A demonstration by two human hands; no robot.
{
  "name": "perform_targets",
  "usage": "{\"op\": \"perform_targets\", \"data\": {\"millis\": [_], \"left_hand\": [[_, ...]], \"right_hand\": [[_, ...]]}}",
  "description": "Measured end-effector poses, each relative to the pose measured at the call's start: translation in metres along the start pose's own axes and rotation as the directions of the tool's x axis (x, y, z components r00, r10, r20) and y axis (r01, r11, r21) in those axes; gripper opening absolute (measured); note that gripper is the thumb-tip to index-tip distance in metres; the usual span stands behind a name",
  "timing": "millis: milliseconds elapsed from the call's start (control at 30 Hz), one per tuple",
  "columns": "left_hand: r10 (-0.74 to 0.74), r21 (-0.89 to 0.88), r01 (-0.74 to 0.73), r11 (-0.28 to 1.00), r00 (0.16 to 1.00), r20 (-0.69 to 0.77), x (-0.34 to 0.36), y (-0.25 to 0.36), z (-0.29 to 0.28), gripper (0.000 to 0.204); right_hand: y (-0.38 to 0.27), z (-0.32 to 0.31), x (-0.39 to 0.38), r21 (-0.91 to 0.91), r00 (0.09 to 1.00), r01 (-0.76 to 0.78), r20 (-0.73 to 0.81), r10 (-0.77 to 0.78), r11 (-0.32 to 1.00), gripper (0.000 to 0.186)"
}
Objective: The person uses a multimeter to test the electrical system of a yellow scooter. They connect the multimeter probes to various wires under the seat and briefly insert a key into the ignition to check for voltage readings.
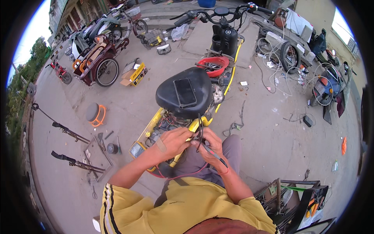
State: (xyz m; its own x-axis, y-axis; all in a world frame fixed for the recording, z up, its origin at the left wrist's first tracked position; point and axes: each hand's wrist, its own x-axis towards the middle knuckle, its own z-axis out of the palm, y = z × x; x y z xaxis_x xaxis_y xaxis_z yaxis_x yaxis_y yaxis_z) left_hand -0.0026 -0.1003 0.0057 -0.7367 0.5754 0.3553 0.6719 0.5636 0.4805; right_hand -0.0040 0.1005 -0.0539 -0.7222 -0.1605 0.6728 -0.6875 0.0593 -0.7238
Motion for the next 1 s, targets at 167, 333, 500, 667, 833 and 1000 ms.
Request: {"op": "perform_targets", "data": {"millis": [167,333,500,667,833,1000], "left_hand": [[-0.165,-0.225,0.127,0.966,0.974,-0.157,-0.047,0.003,0.019,0.029],[-0.327,-0.315,0.244,0.917,0.914,-0.242,-0.083,-0.007,0.04,0.034],[-0.393,-0.257,0.33,0.908,0.884,-0.252,-0.097,-0.017,0.046,0.028],[-0.505,-0.509,0.333,0.794,0.826,-0.249,-0.112,-0.05,0.036,0.021],[-0.642,-0.778,0.258,0.573,0.731,-0.231,-0.116,-0.101,0.02,0.017],[-0.709,-0.836,0.259,0.484,0.676,-0.202,-0.112,-0.149,0.01,0.02]], "right_hand": [[-0.003,0.022,-0.016,-0.001,0.986,-0.07,0.148,0.07,0.998,0.025],[-0.002,0.042,-0.022,-0.021,0.956,-0.089,0.279,0.091,0.996,0.03],[0.003,0.051,-0.024,-0.029,0.932,-0.206,0.299,0.205,0.978,0.031],[0.019,0.045,-0.019,-0.021,0.921,-0.331,0.211,0.328,0.943,0.027],[0.057,0.05,-0.035,0.231,0.833,-0.551,0.101,0.544,0.802,0.017],[0.078,0.06,-0.033,0.279,0.717,-0.682,0.076,0.693,0.676,0.016]]}}
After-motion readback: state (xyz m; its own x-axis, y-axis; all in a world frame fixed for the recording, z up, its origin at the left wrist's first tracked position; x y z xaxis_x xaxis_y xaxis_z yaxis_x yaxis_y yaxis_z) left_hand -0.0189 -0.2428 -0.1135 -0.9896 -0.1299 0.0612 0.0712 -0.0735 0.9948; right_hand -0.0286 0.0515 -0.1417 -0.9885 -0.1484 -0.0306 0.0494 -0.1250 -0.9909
